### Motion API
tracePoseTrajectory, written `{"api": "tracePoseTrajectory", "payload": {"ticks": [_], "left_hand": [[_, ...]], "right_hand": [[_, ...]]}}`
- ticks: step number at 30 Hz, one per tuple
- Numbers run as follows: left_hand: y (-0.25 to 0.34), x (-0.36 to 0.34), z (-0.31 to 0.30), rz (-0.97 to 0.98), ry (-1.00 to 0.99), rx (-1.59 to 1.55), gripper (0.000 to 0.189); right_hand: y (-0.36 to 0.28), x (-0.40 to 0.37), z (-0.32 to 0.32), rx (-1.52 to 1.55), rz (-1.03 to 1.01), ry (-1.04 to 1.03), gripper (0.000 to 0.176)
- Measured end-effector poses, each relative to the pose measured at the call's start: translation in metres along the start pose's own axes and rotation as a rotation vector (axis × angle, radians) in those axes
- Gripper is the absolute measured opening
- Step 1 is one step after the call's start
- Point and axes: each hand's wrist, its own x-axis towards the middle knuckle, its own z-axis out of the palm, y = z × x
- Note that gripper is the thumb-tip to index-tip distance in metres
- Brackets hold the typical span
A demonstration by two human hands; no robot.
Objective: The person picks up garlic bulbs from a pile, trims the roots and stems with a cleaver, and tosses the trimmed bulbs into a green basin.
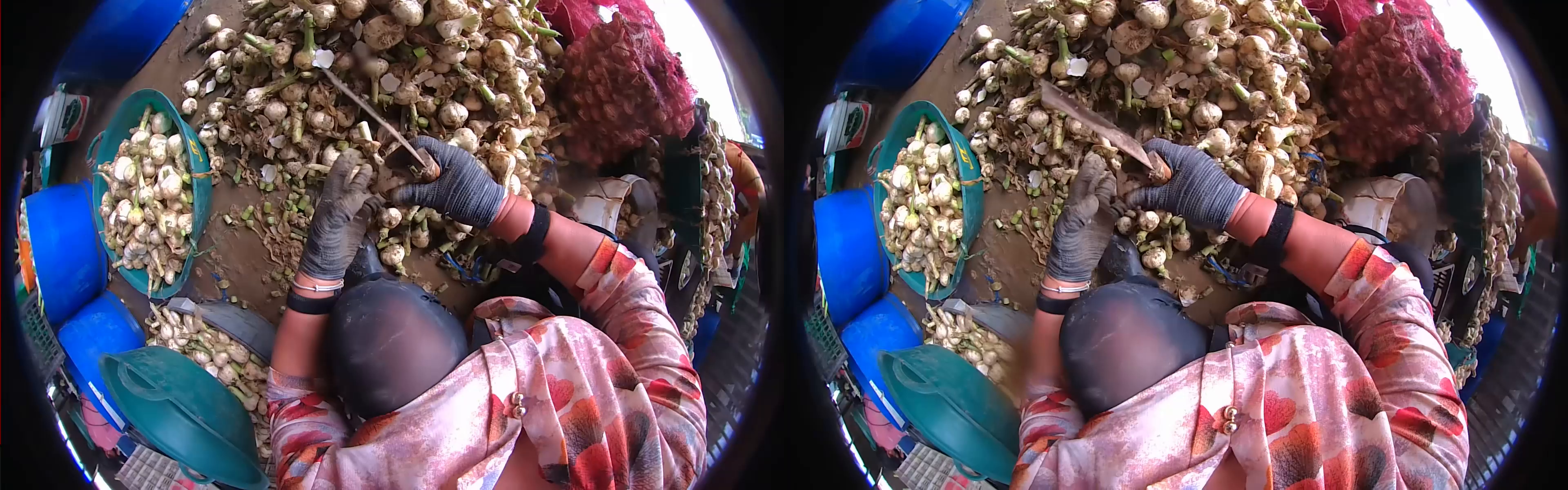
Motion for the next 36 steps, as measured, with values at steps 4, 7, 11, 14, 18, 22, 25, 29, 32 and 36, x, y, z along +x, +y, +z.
{"api": "tracePoseTrajectory", "payload": {"ticks": [4,7,11,14,18,22,25,29,32,36], "left_hand": [[-0.005,-0.001,-0.012,-0.053,-0.122,0.361,0.037],[-0.005,-0.002,-0.023,0.267,-0.117,1.256,0.032],[-0.003,-0.008,-0.020,0.246,-0.162,1.098,0.033],[0.033,-0.021,-0.009,-0.076,-0.023,0.556,0.033],[0.128,-0.031,-0.079,0.471,-0.120,-0.783,0.055],[0.112,-0.013,-0.143,0.441,0.206,-0.379,0.077],[0.013,0.031,-0.119,0.192,0.284,0.826,0.042],[-0.065,0.042,-0.075,0.210,-0.075,1.933,0.054],[-0.083,0.052,-0.066,0.069,-0.072,2.031,0.054],[-0.100,0.054,-0.085,0.077,0.046,1.653,0.045]], "right_hand": [[-0.006,-0.004,-0.004,-0.202,-0.126,-0.098,0.049],[-0.019,-0.004,-0.016,-0.352,-0.168,-0.175,0.046],[-0.009,-0.006,-0.023,-0.406,-0.004,-0.291,0.032],[0.028,-0.009,-0.038,-0.399,0.254,-0.315,0.035],[0.043,-0.017,-0.058,-0.469,0.373,-0.098,0.023],[0.047,-0.014,-0.057,-0.401,0.188,-0.014,0.037],[0.039,-0.014,-0.049,-0.444,0.253,-0.086,0.024],[0.035,-0.019,-0.036,-0.496,0.230,-0.141,0.029],[0.043,-0.024,-0.024,-0.532,0.225,-0.174,0.036],[0.041,-0.030,-0.017,-0.594,0.198,-0.182,0.035]]}}
